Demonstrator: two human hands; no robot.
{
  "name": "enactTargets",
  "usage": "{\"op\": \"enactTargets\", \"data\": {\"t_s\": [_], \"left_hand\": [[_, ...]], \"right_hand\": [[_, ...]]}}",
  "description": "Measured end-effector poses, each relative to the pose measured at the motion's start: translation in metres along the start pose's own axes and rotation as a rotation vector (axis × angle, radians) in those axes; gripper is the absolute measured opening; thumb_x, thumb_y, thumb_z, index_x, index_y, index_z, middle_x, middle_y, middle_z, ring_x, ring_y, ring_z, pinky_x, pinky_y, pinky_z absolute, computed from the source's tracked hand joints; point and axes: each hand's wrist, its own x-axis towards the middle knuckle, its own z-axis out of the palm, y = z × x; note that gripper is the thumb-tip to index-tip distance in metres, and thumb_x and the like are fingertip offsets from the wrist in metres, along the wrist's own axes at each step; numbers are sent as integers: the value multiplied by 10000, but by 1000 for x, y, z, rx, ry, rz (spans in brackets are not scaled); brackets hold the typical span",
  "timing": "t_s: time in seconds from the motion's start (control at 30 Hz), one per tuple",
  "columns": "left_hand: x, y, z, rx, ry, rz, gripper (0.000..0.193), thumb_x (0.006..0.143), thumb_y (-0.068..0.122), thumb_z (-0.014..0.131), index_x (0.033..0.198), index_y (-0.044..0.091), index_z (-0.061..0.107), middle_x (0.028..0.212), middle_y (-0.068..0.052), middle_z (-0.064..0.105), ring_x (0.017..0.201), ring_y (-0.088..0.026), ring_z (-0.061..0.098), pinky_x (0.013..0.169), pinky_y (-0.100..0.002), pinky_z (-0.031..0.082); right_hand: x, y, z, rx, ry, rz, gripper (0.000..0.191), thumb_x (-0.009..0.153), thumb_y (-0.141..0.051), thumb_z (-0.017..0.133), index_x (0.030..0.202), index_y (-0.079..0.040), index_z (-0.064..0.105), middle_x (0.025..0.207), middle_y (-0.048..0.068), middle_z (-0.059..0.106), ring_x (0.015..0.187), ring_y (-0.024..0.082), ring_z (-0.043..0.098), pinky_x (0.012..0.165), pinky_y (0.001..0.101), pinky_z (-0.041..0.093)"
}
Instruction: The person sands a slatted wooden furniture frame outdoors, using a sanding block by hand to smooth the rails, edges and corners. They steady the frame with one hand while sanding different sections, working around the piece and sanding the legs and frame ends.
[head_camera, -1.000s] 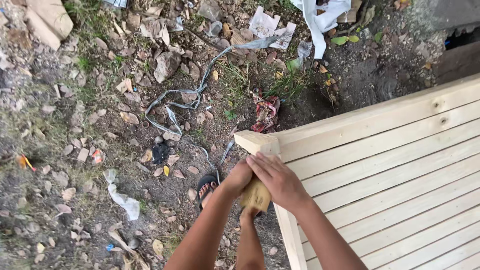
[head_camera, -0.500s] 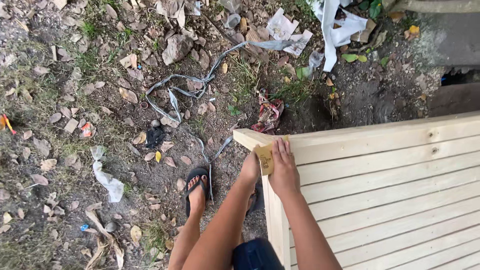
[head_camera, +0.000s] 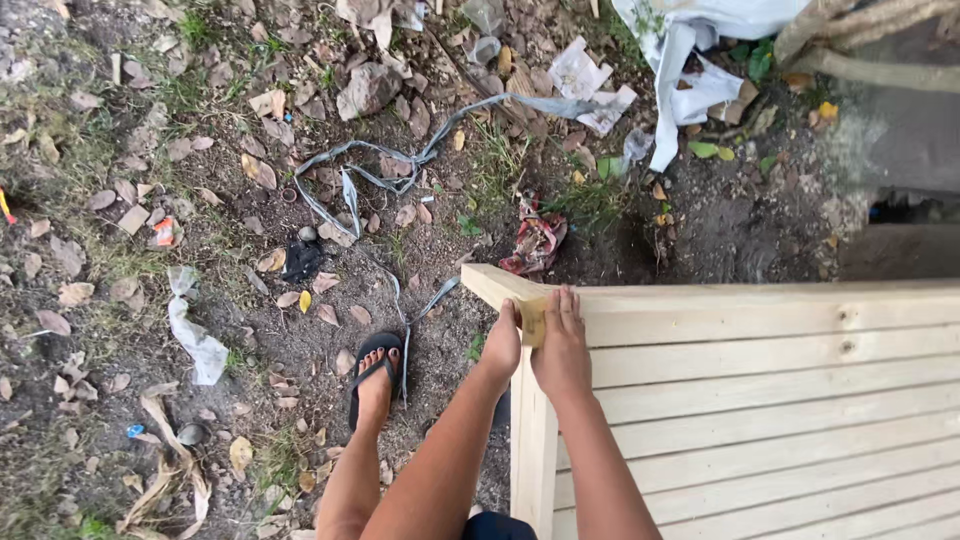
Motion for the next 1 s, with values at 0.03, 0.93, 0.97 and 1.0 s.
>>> {"op": "enactTargets", "data": {"t_s": [0.03,0.93,0.97,1.0], "left_hand": [[0,-1,1,-58,-40,48,762,1061,513,184,1387,-57,571,1431,-189,615,1311,-266,542,1138,-352,356],[-4,-24,25,-33,189,42,730,1048,523,277,1562,9,337,1643,-139,353,1537,-248,304,1224,-335,242],[-5,-24,25,-44,190,52,732,1048,523,289,1564,5,333,1655,-133,326,1547,-242,276,1230,-334,222],[-5,-25,25,-53,188,61,735,1048,523,301,1565,1,329,1667,-126,300,1557,-236,247,1236,-333,202]], "right_hand": [[14,4,1,-7,-16,9,720,771,52,628,1461,10,426,1604,221,320,1496,388,284,1204,464,308],[20,11,-4,15,95,-252,518,1026,-188,535,1481,42,446,1567,280,423,1499,438,330,1218,485,303],[32,5,-5,-55,-55,-165,520,1016,-238,525,1473,-1,453,1569,218,433,1509,389,325,1235,480,276],[45,-1,-5,-124,-203,-72,523,1006,-288,515,1464,-43,460,1571,155,443,1520,339,321,1252,475,248]]}}
